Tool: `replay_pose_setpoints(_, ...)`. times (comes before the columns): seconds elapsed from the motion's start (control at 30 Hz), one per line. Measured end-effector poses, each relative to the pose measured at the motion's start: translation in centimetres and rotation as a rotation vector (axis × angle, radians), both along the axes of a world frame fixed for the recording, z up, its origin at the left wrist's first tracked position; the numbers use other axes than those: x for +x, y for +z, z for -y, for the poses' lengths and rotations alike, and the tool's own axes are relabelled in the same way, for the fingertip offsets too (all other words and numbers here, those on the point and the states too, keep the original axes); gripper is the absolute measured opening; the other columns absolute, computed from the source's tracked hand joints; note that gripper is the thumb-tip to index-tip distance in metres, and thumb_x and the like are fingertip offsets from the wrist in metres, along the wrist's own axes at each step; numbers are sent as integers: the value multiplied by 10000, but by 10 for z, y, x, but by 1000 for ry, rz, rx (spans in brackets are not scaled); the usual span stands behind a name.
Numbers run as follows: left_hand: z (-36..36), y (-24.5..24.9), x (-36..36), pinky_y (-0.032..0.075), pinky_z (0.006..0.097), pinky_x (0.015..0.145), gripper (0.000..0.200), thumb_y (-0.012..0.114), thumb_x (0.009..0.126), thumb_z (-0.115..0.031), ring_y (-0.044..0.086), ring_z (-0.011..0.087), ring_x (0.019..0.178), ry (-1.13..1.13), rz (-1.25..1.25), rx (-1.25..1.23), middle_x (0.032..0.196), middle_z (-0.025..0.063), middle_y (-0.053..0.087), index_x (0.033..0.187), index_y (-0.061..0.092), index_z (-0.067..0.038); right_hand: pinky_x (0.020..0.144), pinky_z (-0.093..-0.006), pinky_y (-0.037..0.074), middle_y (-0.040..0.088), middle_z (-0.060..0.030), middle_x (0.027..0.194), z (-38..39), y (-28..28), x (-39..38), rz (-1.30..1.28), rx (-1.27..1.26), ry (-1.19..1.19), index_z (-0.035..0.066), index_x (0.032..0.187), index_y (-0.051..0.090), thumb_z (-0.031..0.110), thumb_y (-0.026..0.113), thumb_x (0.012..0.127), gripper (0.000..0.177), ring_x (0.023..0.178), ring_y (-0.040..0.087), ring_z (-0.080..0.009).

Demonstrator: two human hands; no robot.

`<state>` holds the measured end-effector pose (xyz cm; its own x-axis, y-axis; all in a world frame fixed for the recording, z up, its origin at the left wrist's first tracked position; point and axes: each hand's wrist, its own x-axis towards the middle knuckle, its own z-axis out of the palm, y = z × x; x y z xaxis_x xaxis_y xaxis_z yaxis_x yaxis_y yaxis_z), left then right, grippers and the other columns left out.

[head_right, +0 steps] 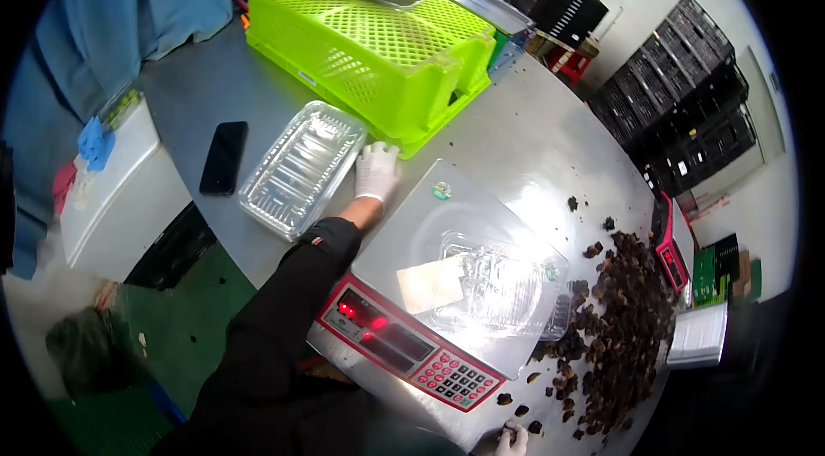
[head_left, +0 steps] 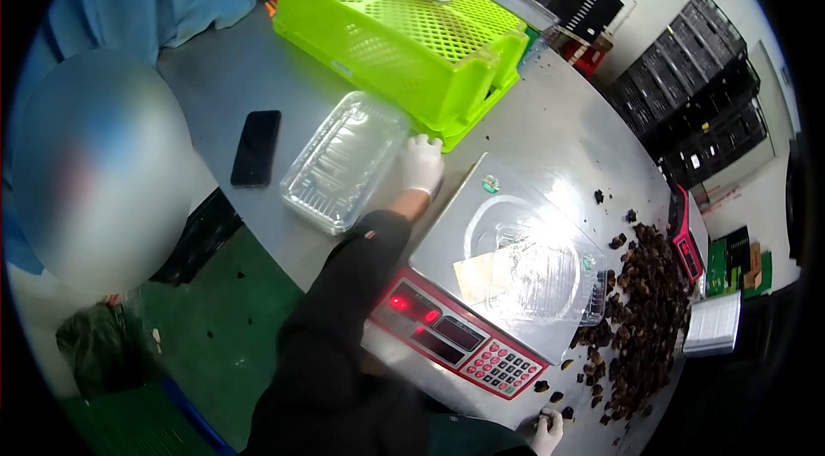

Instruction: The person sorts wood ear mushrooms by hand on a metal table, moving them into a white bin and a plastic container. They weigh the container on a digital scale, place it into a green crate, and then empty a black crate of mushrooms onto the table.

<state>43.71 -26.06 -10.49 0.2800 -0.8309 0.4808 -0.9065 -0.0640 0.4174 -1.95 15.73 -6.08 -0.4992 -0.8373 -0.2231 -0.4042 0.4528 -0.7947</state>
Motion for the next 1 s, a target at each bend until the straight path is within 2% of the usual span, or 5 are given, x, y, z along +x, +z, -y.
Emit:
replay_pose_setpoints(0.1,2,-12,4,487,443,701,164,608,818,-181,565,309,881,-64,127,-23,924,107,560,970,632,-122,782,-289,486,633,-83,964,8,21,17,-221,42,105,39,1064,647,85,586,937,148,852,584,-172)
replay_pose_setpoints(0.3,2,-31,6,536,433,674,108,617,861,-190,586,300,913,-141,131,-101,908,98,547,931,597,-110,649,-224,429,566,-25,856,-3,-11,-2,-181,-38,31,-12,961,611,-32,537,890,104,709,504,-83)
replay_pose_setpoints(0.5,-52,36,11,490,314,649,123,678,885,-116,598,184,655,-341,-765,-21,723,56,629,818,630,-25,656,-277,447,553,-85,824,6,9,20,-257,-136,79,-14,964,620,-45,559,844,138,697,534,-171)
replay_pose_setpoints(0.63,-108,149,-15,376,199,595,114,652,916,-114,476,47,661,-382,-1052,111,752,-36,563,843,629,-29,621,-282,425,525,-90,822,7,12,21,-225,-150,75,-5,979,609,-52,558,841,155,659,509,-174)
replay_pose_setpoints(1.0,-127,200,-139,499,330,816,201,762,775,-117,620,270,851,-1064,-15,158,915,103,650,929,658,-37,638,-313,451,539,-113,837,7,5,20,-302,-220,132,21,977,640,-73,566,792,220,697,557,-231)
